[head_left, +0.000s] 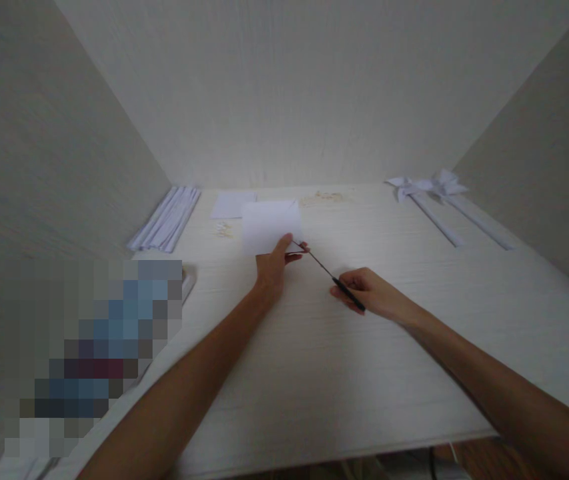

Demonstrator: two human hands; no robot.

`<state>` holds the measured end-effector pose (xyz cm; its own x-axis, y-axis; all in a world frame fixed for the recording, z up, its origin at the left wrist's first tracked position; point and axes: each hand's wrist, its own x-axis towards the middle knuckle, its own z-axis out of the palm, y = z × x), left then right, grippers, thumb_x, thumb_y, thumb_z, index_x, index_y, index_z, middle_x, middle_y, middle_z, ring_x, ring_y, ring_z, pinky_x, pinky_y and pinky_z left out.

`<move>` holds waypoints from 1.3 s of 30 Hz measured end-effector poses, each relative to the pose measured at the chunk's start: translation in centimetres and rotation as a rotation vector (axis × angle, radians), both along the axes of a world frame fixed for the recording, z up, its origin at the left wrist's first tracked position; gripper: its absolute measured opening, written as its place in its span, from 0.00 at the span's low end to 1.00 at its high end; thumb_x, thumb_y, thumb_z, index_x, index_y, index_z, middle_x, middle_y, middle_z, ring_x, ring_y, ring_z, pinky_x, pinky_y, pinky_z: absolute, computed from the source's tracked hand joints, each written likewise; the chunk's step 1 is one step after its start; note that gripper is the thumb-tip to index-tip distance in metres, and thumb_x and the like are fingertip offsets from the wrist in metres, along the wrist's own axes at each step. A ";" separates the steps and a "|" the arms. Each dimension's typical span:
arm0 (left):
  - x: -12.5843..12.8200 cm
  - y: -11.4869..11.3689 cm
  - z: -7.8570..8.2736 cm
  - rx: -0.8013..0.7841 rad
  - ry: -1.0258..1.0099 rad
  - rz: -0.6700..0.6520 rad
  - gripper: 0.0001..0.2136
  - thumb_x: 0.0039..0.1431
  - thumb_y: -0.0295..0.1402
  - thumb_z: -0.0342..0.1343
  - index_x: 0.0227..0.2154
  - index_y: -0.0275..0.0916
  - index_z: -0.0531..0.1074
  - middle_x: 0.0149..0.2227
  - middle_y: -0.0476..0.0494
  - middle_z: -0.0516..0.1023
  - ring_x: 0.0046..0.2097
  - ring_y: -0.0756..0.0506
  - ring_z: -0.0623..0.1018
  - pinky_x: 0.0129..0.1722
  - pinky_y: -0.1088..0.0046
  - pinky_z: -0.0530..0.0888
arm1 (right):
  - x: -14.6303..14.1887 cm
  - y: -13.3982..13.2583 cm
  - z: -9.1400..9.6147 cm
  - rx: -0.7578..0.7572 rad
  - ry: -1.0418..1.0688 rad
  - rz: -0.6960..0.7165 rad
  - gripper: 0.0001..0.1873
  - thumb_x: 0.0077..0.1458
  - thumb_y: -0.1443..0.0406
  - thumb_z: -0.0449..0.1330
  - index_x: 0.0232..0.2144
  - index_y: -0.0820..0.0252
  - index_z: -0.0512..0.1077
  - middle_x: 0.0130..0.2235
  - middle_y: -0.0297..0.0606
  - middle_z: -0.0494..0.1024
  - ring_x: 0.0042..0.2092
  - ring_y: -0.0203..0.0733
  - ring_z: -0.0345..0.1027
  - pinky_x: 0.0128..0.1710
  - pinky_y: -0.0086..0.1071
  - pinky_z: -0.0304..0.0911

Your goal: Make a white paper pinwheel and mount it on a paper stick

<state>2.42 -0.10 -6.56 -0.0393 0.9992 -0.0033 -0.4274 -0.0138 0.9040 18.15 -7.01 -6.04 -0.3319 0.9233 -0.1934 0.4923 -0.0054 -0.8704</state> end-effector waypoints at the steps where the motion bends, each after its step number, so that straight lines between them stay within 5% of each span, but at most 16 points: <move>1: 0.0 0.0 0.0 -0.001 0.001 0.002 0.07 0.44 0.32 0.55 0.27 0.34 0.67 0.20 0.50 0.73 0.23 0.51 0.75 0.21 0.79 0.70 | 0.0 0.0 0.0 0.002 -0.004 -0.001 0.19 0.48 0.57 0.54 0.13 0.60 0.56 0.12 0.26 0.58 0.15 0.28 0.50 0.16 0.25 0.44; 39: 0.1 0.0 0.2 -0.020 0.017 0.003 0.08 0.43 0.32 0.56 0.28 0.35 0.67 0.22 0.49 0.74 0.24 0.50 0.75 0.21 0.78 0.69 | 0.3 0.4 -0.4 -0.057 0.086 0.058 0.20 0.49 0.55 0.53 0.14 0.61 0.57 0.12 0.26 0.58 0.15 0.27 0.49 0.16 0.25 0.44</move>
<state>2.50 -0.14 -6.36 -0.0421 0.9989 -0.0224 -0.4120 0.0030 0.9112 18.50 -6.57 -6.49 -0.4018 0.8905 -0.2135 0.4166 -0.0299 -0.9086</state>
